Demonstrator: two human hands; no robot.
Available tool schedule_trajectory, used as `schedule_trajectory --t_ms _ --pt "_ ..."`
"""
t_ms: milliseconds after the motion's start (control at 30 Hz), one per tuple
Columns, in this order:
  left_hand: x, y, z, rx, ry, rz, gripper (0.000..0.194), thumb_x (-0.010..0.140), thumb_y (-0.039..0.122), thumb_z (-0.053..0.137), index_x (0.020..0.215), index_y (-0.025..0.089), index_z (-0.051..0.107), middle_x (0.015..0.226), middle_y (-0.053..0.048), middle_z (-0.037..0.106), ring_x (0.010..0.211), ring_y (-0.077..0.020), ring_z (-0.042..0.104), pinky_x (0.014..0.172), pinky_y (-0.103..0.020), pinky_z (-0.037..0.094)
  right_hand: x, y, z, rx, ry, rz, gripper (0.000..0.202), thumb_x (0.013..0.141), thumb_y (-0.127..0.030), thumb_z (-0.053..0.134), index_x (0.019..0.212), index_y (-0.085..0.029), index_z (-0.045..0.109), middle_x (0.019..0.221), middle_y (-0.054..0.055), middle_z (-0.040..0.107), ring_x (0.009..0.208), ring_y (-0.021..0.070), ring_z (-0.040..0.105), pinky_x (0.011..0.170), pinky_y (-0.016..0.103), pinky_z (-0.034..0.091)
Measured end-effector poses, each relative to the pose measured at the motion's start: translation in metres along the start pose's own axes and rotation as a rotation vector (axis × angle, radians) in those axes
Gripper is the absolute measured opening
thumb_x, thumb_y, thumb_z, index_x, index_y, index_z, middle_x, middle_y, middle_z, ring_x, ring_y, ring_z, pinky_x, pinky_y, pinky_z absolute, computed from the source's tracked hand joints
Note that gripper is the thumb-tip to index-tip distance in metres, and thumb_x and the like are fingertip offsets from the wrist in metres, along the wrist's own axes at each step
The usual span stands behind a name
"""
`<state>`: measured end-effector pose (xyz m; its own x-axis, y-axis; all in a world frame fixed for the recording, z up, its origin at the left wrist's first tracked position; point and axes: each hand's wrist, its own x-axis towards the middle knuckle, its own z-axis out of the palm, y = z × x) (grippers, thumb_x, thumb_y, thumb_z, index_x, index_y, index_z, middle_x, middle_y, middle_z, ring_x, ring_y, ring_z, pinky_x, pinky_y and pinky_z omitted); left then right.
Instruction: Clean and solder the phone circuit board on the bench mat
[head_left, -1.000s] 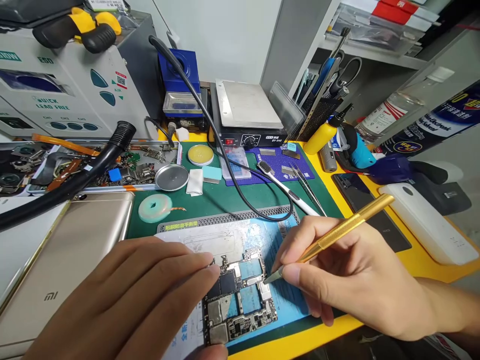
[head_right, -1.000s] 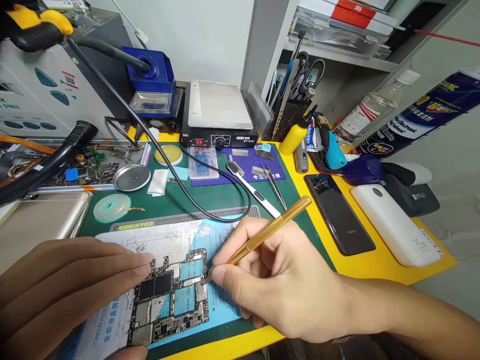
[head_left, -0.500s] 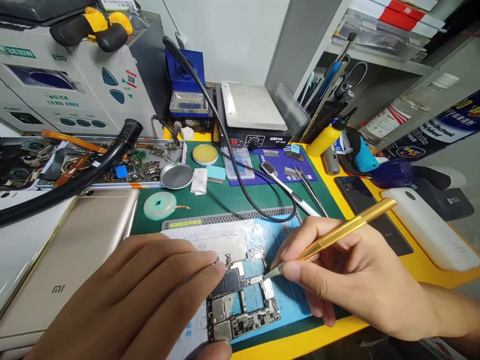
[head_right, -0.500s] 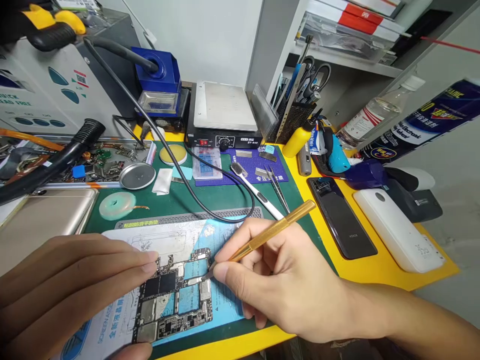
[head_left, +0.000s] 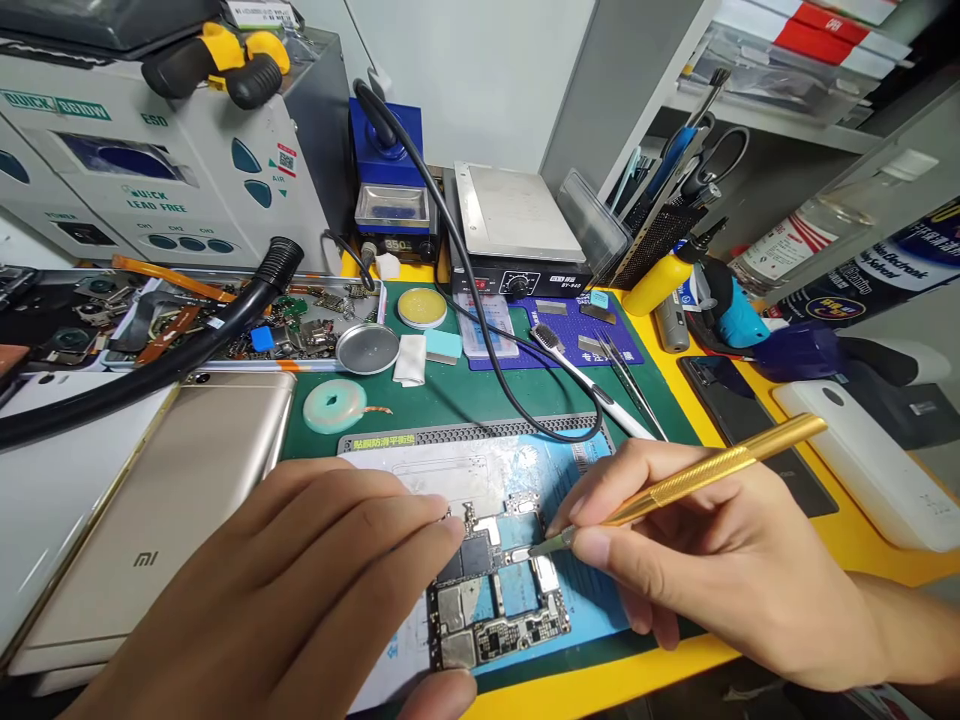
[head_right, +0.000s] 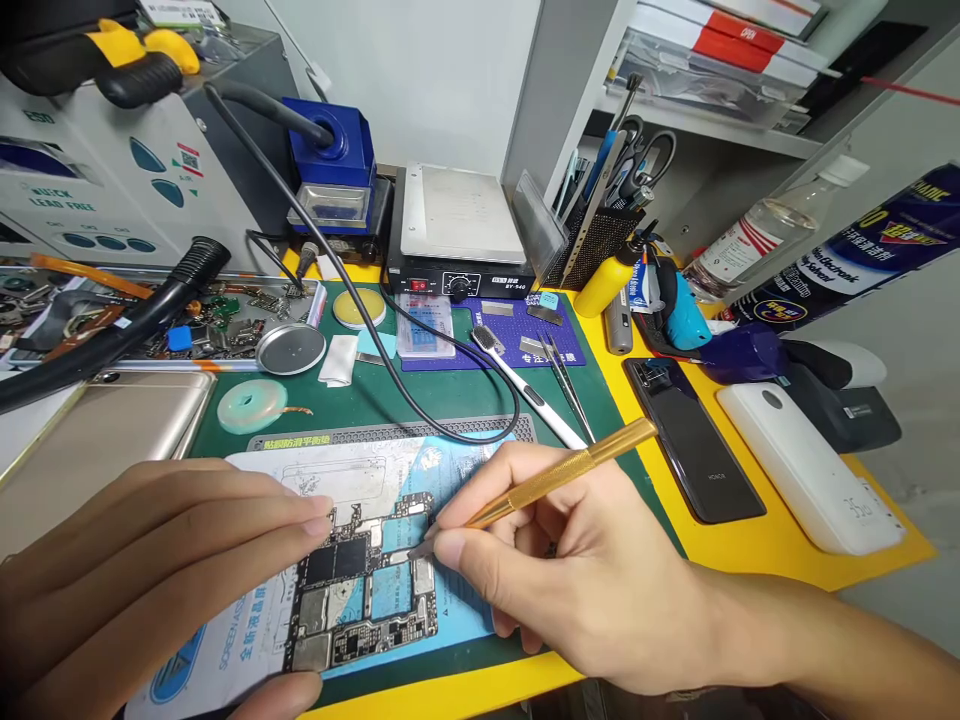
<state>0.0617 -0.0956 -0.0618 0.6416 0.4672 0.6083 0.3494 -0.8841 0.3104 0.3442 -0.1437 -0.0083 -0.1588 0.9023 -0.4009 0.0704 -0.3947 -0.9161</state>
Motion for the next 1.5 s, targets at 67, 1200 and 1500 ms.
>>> schedule_trajectory --t_ms 67,1200,1500 --pt "-0.0014 0.0001 -0.0001 -0.001 0.007 -0.001 0.031 0.098 0.019 0.070 0.128 0.017 0.076 0.123 -0.004 0.082 0.118 -0.0250 0.072 0.112 -0.047 0.055 0.0006 -0.0007 0.0016 -0.010 0.008 -0.006 0.033 0.090 -0.040 0.097 0.088 -0.018 0.073 0.056 -0.003 0.058 0.047 0.0103 0.057 0.042 0.017 0.047" --pt "-0.0009 0.0017 -0.0008 -0.023 0.020 -0.026 0.033 0.096 0.023 0.073 0.129 0.018 0.075 0.117 -0.003 0.084 0.110 -0.0259 0.074 0.107 -0.049 0.056 0.0002 -0.0007 0.0072 -0.131 0.073 -0.163 0.019 0.090 -0.031 0.094 0.083 -0.015 0.085 0.055 0.003 0.067 0.043 0.0140 0.059 0.038 0.023 0.047" --pt "0.0010 0.0030 -0.0008 -0.012 0.009 -0.020 0.028 0.098 0.020 0.071 0.125 0.016 0.075 0.115 -0.005 0.083 0.110 -0.0263 0.073 0.104 -0.049 0.056 0.0006 -0.0053 0.0068 -0.176 0.091 -0.206 0.022 0.091 -0.033 0.093 0.082 -0.013 0.087 0.067 0.012 0.079 0.042 0.0144 0.062 0.037 0.023 0.049"
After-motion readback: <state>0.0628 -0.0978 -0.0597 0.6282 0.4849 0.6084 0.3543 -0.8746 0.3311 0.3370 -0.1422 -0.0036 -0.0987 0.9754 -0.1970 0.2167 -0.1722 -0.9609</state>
